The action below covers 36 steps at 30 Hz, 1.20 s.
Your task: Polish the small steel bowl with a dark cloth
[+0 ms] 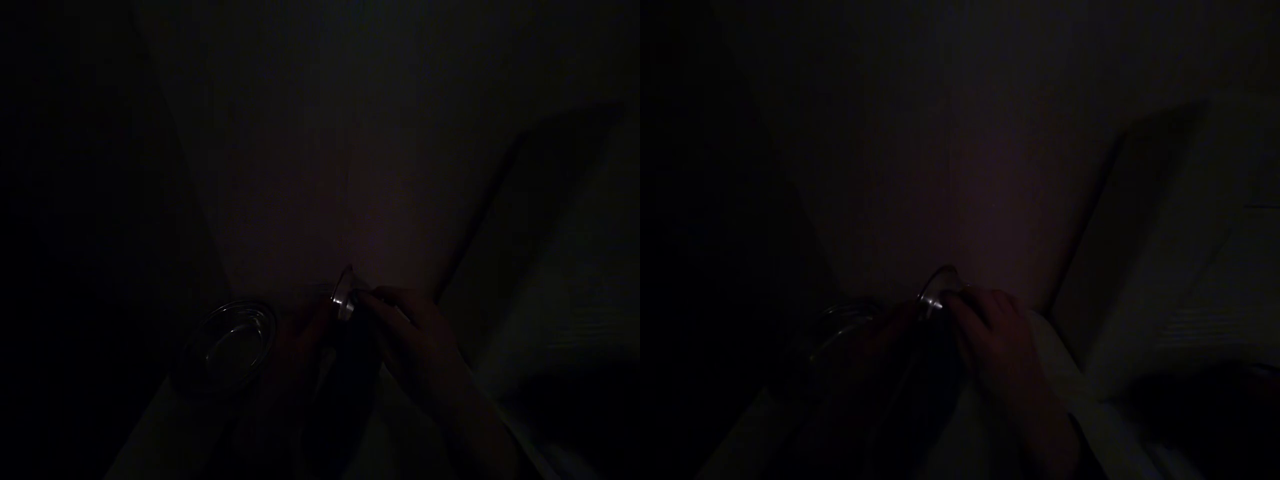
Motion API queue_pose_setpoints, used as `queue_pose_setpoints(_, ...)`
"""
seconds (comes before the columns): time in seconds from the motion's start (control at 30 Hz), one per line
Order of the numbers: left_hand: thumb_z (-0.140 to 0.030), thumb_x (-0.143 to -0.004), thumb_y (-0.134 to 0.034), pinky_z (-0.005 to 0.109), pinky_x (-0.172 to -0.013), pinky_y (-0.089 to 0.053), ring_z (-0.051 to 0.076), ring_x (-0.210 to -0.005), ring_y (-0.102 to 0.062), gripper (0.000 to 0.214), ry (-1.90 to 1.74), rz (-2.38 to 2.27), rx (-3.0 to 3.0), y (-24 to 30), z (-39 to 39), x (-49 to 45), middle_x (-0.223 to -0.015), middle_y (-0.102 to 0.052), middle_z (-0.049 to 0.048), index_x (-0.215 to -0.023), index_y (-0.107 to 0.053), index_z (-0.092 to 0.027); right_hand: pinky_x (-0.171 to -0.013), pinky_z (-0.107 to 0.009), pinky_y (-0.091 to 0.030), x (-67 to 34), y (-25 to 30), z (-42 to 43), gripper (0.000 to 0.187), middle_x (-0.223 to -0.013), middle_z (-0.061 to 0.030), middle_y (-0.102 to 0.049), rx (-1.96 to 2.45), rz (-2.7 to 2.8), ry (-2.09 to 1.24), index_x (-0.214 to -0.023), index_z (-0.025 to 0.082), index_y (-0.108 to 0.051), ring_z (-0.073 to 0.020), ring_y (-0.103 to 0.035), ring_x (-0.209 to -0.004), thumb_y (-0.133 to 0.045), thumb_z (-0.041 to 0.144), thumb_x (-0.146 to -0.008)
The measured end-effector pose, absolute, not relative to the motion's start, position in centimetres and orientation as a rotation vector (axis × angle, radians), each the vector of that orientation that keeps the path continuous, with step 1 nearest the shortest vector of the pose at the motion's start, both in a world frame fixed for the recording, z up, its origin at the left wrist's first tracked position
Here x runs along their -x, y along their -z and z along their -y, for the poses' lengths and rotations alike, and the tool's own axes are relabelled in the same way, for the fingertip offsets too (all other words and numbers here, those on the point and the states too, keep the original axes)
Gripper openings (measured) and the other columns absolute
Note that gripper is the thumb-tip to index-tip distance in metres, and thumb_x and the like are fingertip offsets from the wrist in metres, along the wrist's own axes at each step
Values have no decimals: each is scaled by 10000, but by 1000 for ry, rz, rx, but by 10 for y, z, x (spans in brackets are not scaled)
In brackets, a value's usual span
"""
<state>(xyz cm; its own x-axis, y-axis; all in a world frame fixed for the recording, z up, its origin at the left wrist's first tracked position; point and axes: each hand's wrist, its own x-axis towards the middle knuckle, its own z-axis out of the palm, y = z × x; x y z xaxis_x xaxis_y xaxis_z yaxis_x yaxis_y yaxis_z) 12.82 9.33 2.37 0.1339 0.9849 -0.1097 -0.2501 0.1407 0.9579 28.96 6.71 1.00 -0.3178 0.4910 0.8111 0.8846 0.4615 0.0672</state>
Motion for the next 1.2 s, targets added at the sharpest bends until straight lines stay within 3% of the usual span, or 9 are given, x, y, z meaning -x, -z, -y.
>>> queue_pose_setpoints(0.13, -404, -696, -633, 317, -715, -520, 227, -831, -674, 224, -1194, -961, -976, -22, -97, -131, -837, -733, 42, -797, -701, -215, -714, -399, -493, -286, -15, -66, 280, -1048, -109, -645, 1084, 2102, 634, -1120, 181, -618, -229, -573, -863, -454, 184, -894)
queue_pose_setpoints(0.23, -425, -650, -674, 298, -639, -518, 220, -745, -675, 232, -1190, -1058, -971, -19, -103, -131, -748, -726, 46, -708, -697, -201, -716, -386, -483, -282, -15, -67, 256, -1034, -65, -659, 1045, 2130, 621, -1071, 240, -647, -216, -573, -849, -485, 174, -884)
queue_pose_setpoints(0.3, -452, -666, -658, 306, -662, -521, 219, -772, -675, 276, -1183, -1065, -949, -17, -106, -131, -803, -730, 54, -781, -705, -206, -711, -373, -480, -280, -14, -67, 239, -994, -49, -667, 1052, 2117, 612, -1031, 258, -662, -205, -574, -835, -491, 174, -887)
queue_pose_setpoints(0.7, -412, -665, -675, 319, -743, -496, 248, -887, -659, 198, -1154, -1104, -1052, -16, -100, -124, -817, -734, 48, -711, -699, -221, -722, -391, -489, -293, -7, -69, 283, -1034, -132, -627, 1129, 1987, 675, -1153, 151, -574, -233, -582, -901, -495, 183, -883)
queue_pose_setpoints(1.07, -434, -668, -665, 312, -676, -512, 222, -796, -669, 266, -1183, -1067, -886, -23, -103, -129, -810, -728, 45, -792, -695, -200, -741, -368, -498, -282, -14, -68, 239, -990, -27, -662, 1098, 2112, 534, -1050, 276, -647, -198, -604, -867, -495, 188, -888)
queue_pose_setpoints(1.2, -399, -665, -678, 310, -695, -506, 225, -810, -666, 236, -1178, -1014, -899, -21, -101, -127, -764, -726, 41, -775, -696, -192, -741, -398, -488, -288, -11, -68, 271, -1045, -78, -647, 1086, 2047, 611, -1132, 217, -603, -218, -598, -864, -478, 185, -895)
